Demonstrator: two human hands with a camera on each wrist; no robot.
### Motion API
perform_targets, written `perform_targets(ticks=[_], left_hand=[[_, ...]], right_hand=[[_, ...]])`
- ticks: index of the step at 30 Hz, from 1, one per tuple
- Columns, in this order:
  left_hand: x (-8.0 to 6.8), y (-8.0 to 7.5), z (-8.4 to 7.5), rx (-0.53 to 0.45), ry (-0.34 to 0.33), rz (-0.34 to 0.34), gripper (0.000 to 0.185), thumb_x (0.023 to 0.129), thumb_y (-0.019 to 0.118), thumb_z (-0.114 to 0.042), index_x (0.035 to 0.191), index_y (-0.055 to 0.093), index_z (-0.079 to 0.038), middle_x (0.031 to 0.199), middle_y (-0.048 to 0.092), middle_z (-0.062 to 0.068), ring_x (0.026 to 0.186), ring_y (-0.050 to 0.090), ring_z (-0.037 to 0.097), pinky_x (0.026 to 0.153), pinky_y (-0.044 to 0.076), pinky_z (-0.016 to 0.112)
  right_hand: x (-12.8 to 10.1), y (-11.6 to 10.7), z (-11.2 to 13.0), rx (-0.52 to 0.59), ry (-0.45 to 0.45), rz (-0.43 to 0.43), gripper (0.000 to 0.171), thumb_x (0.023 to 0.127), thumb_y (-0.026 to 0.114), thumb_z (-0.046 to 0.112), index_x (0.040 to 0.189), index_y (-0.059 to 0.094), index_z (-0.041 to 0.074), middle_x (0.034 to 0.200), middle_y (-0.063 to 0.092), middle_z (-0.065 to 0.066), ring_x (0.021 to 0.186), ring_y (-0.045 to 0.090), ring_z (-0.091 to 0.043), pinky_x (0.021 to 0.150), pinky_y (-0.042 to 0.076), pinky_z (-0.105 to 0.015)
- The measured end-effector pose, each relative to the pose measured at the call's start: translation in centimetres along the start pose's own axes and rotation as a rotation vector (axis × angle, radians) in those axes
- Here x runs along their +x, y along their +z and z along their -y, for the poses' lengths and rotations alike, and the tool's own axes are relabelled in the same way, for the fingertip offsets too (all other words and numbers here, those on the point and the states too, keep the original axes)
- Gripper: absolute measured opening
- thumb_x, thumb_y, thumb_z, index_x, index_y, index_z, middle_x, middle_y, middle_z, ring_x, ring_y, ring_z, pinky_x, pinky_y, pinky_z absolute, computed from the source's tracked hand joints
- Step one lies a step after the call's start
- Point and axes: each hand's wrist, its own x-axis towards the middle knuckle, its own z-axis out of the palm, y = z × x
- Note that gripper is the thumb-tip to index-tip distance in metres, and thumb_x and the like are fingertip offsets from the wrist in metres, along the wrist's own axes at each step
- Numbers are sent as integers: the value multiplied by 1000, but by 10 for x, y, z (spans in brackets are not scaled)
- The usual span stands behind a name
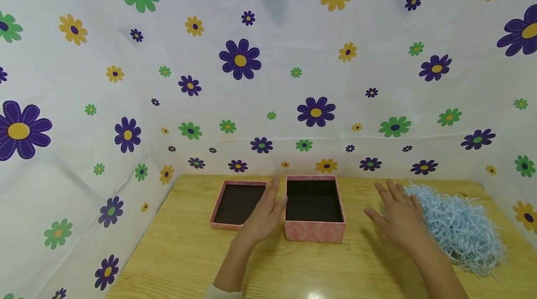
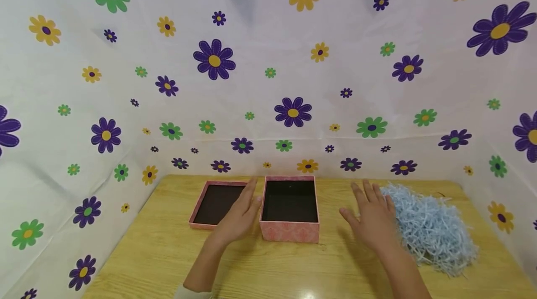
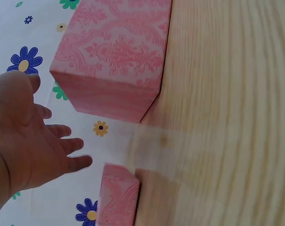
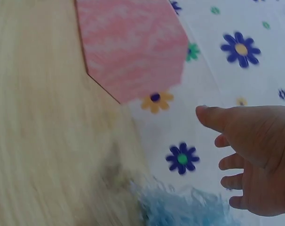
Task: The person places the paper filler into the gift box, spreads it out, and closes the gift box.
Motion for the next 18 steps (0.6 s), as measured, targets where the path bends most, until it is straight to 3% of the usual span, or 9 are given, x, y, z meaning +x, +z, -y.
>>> perform_targets(ticks=[4,8,10,15,18], left_hand=[[3,8,1,-256,20,50,62,107,35,-45,158,1,-37,166,3,-7,151,6,23,118,15,57],[4,13,2,-422,12,121,64,107,41,-40,159,4,-35,166,4,-6,150,10,22,117,21,55],[4,15,4,-460,5,148,65,107,42,-39,160,5,-32,165,4,-8,150,9,22,117,21,54],[4,17,6,-445,-18,152,64,107,40,-42,160,7,-32,164,6,-12,151,7,20,118,18,54],[3,16,7,-424,-24,147,63,106,38,-44,160,8,-33,164,7,-15,151,8,19,118,16,55]], right_hand=[[-4,-16,-31,-11,49,-32,83,97,58,50,154,26,0,156,16,-35,140,13,-58,102,10,-78],[-12,-31,-62,-32,129,-17,86,95,60,53,153,27,-2,152,16,-40,135,13,-65,96,11,-82],[-16,-38,-75,-49,182,9,89,93,60,56,153,26,-1,151,16,-41,133,10,-66,95,9,-83],[-24,-51,-96,-97,341,52,95,89,64,59,152,25,0,151,11,-41,133,-2,-68,98,0,-83],[-26,-55,-103,-112,438,86,91,88,69,48,148,28,-5,146,17,-43,129,9,-70,98,9,-83]])
